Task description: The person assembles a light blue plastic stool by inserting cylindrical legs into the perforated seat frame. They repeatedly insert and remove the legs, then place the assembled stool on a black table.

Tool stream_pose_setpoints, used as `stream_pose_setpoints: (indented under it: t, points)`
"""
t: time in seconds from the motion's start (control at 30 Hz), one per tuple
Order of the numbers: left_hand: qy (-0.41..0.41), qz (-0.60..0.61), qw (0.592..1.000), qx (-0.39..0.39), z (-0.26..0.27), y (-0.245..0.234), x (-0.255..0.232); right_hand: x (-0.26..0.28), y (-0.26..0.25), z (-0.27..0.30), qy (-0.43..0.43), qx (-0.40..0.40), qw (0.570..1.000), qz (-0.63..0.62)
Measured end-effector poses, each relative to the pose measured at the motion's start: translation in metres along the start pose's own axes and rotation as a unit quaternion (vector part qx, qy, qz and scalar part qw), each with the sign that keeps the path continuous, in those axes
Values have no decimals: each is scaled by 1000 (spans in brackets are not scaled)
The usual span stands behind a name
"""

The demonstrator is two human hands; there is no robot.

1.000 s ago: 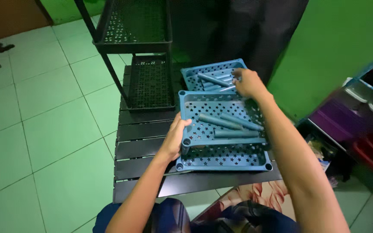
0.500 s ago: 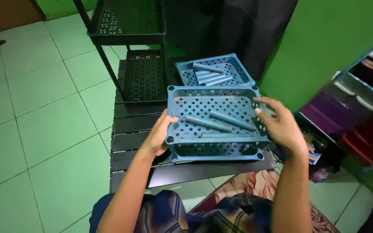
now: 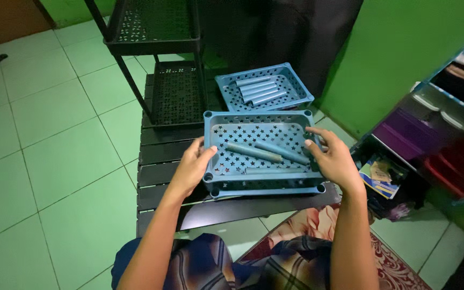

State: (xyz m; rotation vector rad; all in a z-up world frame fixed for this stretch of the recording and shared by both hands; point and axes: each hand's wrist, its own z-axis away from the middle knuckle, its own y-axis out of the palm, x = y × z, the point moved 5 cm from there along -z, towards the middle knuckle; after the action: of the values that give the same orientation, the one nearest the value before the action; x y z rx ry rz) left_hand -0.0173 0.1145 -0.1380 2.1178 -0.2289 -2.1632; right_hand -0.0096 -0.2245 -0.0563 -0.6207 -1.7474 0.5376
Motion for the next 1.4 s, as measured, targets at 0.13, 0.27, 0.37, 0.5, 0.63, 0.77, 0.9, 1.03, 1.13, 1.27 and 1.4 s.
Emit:
stream_pose_setpoints:
  t: [0.13,0.27,0.37,0.5,0.63,0.77,0.9,1.03,1.13,1.27,1.4]
  points:
    - [47,-161,985,-35,8,-8,-19,23,-5,7,-135,-27,989,55]
    - [58,-156,986,-28,11,-2,-22,31,-2,9,-102,35,990,88]
    - [55,-152,986,-35,10,-1,-21,37,3,9,-120,57,980,150]
    - [53,-235,969,-58,10,-3,-24,30,12,11,-88,86,977,175]
    - [53,-327,937,-106,14,-6,-31,24,15,9,-79,73,975,192]
    - [58,-325,939,-102,14,-8,-30,24,22,8,-101,50,967,226]
    - [81,-326,935,-110,10,-12,-24,27,22,5,-89,38,971,220]
    - [88,-280,945,-143,5,-16,-19,37,14,-8,-122,16,982,141]
    - [140,-277,937,-163,4,-14,-25,41,13,-29,-137,-15,983,118]
    - [199,-283,923,-170,7,-11,-36,32,26,-73,-153,-41,979,125]
    - [253,-269,917,-151,12,-6,-48,3,55,-130,-107,-29,990,88]
